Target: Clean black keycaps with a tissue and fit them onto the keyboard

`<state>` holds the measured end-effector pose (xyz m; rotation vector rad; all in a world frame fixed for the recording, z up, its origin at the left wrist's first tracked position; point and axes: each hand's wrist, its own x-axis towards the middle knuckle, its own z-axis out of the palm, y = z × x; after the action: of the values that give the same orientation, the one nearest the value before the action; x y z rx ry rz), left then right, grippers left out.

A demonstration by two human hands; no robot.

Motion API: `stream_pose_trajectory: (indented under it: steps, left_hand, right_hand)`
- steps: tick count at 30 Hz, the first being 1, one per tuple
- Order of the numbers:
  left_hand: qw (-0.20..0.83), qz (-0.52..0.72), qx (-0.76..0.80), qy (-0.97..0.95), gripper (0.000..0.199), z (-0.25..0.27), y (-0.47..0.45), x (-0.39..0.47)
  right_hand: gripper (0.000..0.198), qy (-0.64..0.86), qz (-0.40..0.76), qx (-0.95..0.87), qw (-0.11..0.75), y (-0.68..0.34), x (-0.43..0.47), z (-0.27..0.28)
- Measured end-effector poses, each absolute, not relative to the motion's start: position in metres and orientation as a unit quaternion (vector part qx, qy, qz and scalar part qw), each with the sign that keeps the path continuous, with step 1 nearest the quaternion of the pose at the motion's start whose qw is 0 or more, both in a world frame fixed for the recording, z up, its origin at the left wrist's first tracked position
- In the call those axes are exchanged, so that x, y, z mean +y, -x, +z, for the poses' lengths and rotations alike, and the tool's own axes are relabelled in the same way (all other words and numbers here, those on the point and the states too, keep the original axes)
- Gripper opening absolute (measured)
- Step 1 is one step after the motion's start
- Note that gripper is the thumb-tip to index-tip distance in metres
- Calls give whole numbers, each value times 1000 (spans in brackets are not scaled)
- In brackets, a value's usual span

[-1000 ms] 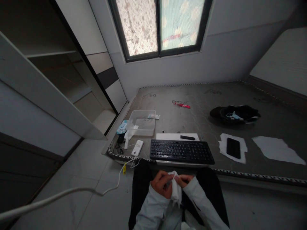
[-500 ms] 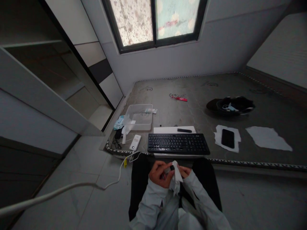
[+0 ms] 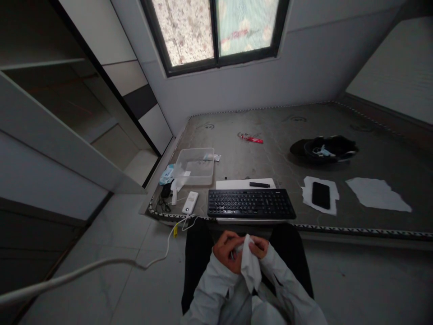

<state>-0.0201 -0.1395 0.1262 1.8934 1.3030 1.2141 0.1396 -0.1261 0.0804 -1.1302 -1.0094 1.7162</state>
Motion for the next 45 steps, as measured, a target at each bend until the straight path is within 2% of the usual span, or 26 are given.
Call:
stream_pose_trajectory:
  steps: [5, 12, 20, 28, 34, 38, 45]
  left_hand:
    - [246, 444, 490, -709, 25, 121, 24, -135]
    - [208, 446, 459, -740, 32, 105, 26, -135]
    - [223, 430, 422, -767, 31, 103, 31, -131]
    - [228, 431, 455, -745, 33, 101, 31, -134]
    - [200, 425, 439, -766, 28, 97, 34, -133]
    - [181, 417, 439, -775, 28, 96, 36, -131]
    - [184, 445, 449, -753, 49, 104, 33, -131]
  right_hand:
    - [46, 446, 666, -447, 398, -147, -128, 79]
    - [56, 469, 601, -518, 387, -147, -128, 79]
    - [57, 437, 635, -502, 392, -139, -132, 67]
    - [59, 470, 651, -492, 337, -143, -127, 97]
    - [48, 507, 630, -445, 384, -138, -132, 89]
    - [49, 533, 615, -426, 395, -135, -132, 85]
    - [62, 547, 611, -426, 382, -131, -129, 91]
